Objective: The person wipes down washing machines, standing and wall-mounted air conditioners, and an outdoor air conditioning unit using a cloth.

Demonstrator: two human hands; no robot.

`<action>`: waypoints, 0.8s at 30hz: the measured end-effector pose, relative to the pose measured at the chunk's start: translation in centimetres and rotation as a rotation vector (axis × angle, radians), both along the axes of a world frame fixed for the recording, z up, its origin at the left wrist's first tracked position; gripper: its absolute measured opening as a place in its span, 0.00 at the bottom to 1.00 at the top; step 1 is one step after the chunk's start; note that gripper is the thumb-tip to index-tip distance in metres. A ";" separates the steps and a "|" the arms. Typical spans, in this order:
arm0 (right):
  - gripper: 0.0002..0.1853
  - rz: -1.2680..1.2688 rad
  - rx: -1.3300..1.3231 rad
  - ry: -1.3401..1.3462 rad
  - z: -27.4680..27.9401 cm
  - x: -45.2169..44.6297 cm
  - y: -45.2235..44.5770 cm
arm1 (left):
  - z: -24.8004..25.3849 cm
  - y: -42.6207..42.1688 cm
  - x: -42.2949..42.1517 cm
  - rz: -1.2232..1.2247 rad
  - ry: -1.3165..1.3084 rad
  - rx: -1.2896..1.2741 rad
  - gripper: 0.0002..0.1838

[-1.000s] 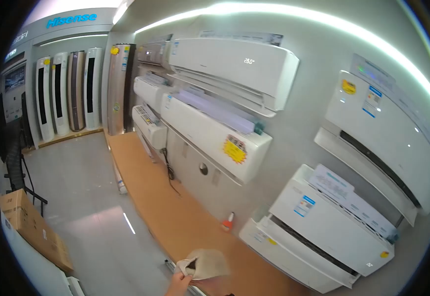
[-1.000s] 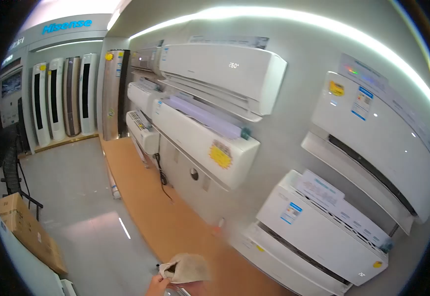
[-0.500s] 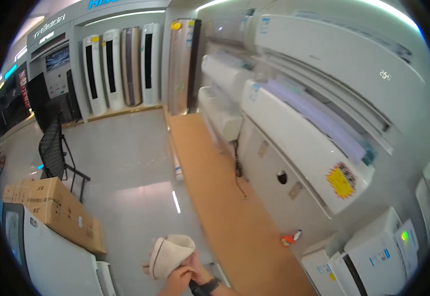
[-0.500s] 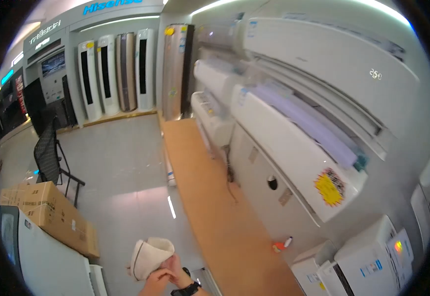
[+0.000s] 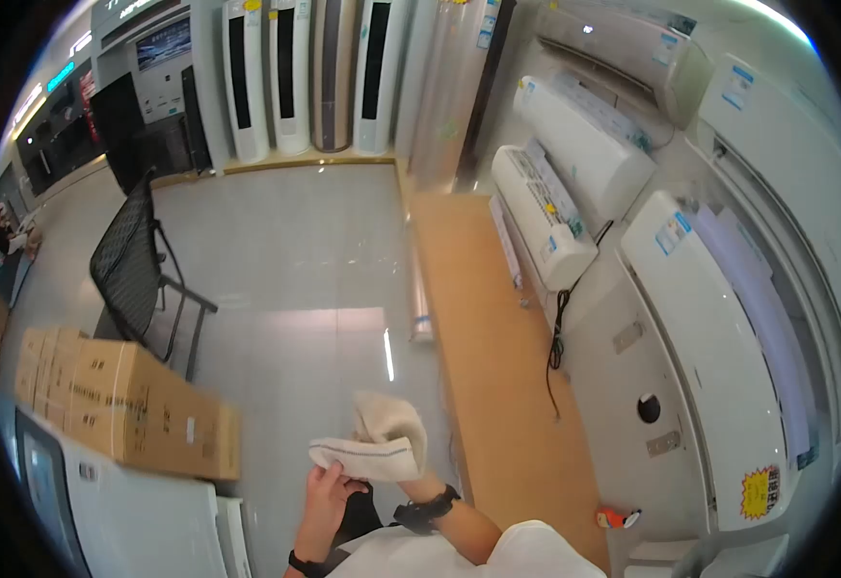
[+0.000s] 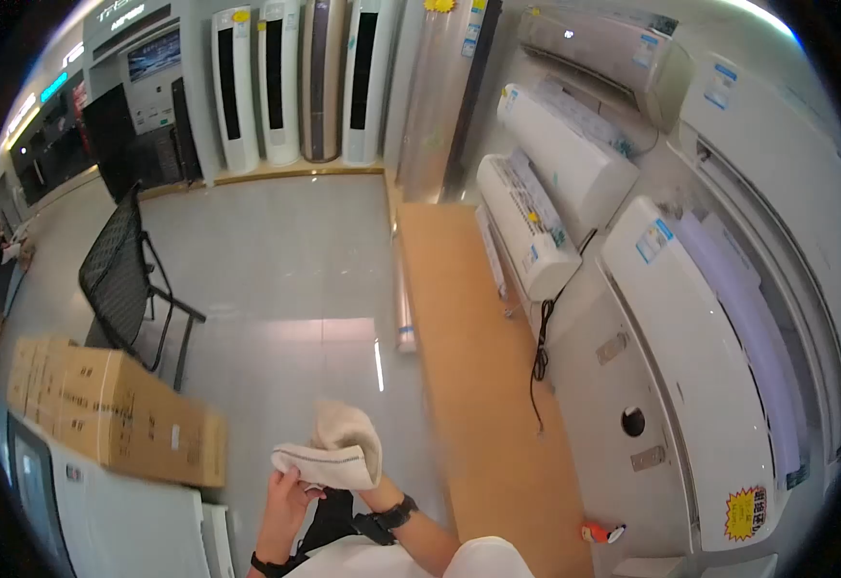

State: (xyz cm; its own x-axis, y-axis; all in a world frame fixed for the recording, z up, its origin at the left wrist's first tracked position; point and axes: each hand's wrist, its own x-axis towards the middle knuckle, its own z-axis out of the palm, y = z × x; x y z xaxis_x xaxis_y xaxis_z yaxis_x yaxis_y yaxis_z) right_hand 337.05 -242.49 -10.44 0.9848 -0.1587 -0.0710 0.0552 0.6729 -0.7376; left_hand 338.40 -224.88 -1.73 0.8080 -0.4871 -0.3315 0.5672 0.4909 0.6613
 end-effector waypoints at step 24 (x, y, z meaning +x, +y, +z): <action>0.25 -0.380 -0.410 0.231 3.4 58.9 -18.4 | 6.4 -24.2 62.9 -0.392 -0.070 -0.470 0.34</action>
State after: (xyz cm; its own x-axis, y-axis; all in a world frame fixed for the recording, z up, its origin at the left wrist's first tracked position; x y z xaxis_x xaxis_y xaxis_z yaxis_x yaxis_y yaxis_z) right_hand 395.97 -260.92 -7.05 0.8205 -0.5556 -0.1345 0.0435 0.2953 -0.9544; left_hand 401.33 -249.06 4.65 0.5513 -0.8334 0.0385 0.7274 0.5028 0.4671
